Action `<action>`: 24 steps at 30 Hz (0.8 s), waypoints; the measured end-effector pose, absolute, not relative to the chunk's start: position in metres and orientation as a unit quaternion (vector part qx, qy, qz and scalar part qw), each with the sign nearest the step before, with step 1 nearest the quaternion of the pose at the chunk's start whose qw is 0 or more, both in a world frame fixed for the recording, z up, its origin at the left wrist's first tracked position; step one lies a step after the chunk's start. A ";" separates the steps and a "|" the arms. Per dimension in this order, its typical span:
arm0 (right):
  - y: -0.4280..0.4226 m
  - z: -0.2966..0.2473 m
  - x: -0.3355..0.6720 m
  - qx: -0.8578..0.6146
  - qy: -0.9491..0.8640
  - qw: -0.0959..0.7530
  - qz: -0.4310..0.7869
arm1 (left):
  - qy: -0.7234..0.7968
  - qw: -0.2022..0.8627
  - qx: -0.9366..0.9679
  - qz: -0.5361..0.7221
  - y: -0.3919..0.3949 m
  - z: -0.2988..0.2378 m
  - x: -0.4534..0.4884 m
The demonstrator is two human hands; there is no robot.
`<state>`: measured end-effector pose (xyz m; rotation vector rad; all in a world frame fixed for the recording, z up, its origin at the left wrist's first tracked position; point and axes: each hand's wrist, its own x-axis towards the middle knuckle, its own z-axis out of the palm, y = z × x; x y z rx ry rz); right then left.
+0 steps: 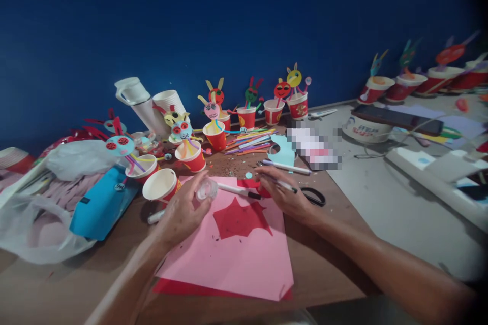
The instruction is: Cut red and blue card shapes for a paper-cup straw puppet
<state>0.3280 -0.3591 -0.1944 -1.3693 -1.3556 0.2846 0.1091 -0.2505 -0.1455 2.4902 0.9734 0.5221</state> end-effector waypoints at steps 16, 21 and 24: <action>-0.363 -0.188 0.329 -0.633 -0.632 0.443 0.063 | 0.253 0.178 0.937 0.160 -0.218 -0.140 0.154; -0.363 -0.189 0.329 -0.628 -0.650 0.423 0.069 | 0.262 0.220 0.931 0.130 -0.216 -0.135 0.172; -0.362 -0.192 0.328 -0.627 -0.658 0.411 0.065 | 0.259 0.235 0.924 0.154 -0.225 -0.132 0.175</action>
